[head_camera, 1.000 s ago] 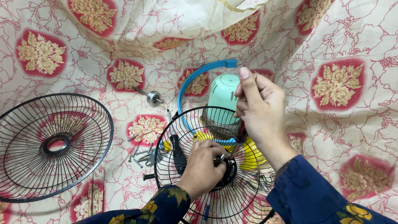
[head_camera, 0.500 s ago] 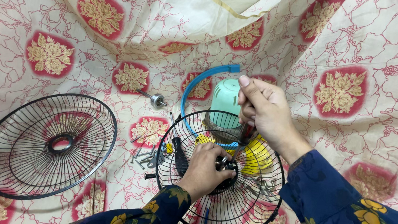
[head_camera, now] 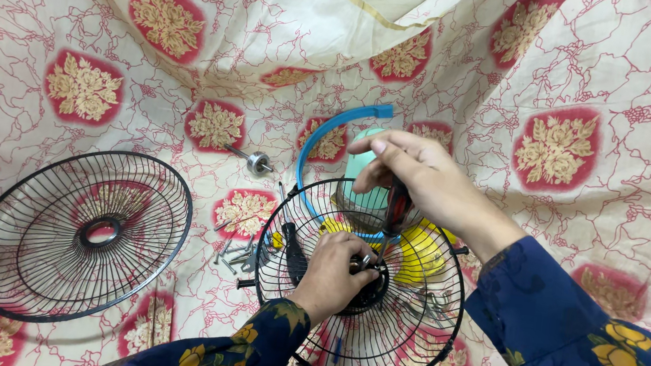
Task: The person uses a screwdriver to tighten a screw on the central hub of a disassembled electric fan. The fan blades and front cage are removed and placed nearby on a patterned cloth.
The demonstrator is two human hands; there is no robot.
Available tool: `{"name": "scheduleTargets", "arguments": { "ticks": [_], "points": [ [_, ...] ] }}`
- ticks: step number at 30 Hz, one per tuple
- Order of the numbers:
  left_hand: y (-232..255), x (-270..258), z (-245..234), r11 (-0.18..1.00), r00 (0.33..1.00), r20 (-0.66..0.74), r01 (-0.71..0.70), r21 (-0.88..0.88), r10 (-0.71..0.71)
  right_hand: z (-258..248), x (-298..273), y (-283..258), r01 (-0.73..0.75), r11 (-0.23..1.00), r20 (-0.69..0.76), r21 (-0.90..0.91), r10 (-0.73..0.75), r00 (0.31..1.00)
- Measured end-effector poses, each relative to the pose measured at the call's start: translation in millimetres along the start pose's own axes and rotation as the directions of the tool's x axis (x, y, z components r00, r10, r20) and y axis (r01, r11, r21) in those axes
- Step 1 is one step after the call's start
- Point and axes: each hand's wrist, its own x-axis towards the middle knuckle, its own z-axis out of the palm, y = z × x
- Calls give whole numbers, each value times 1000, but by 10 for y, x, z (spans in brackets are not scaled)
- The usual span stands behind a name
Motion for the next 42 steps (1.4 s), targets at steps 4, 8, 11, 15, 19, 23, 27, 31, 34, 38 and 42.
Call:
{"name": "scheduleTargets", "arguments": {
  "ticks": [4, 8, 11, 15, 19, 23, 27, 31, 34, 38, 42],
  "points": [
    [82, 13, -85, 993, 1000, -17, -10, -113, 8, -29, -55, -285, -65, 708, -44, -703, 48, 998],
    [154, 11, -120, 988, 1000, -18, 18, -152, -21, -143, -94, -476, -334, 401, -164, -853, 401, 901],
    [198, 4, -105, 991, 999, -38, 22, -131, -27, -184, -52, -483, -90, 466, 36, -880, 255, 966],
    [218, -6, -104, 990, 997, -56, 41, -138, -49, -275, 33, -460, -2, 520, 182, -854, 303, 935],
    [232, -2, -104, 988, 995, -55, 75, -138, -83, -352, 87, -449, 42, 616, 306, -787, 331, 893],
    [212, -13, -108, 985, 993, -20, 110, -131, -113, -383, 85, -428, 229, 591, 423, -773, 211, 881],
    [155, -33, -92, 993, 995, 23, 96, -66, -94, -396, 64, -401, 240, 593, 429, -769, 199, 881],
    [104, -39, -55, 998, 997, 47, 61, -16, -60, -407, 25, -374, 245, 589, 412, -771, 167, 896],
    [88, -48, -38, 999, 998, 36, 51, -14, -50, -388, -8, -368, 122, 580, 305, -806, 230, 924],
    [92, -63, -29, 999, 999, 29, 46, -16, -45, -377, -42, -349, 21, 326, 146, -945, 363, 920],
    [112, -51, -37, 999, 998, 38, 46, 0, -45, -407, 1, -325, 110, 394, 257, -913, 343, 904]
  ]
}}
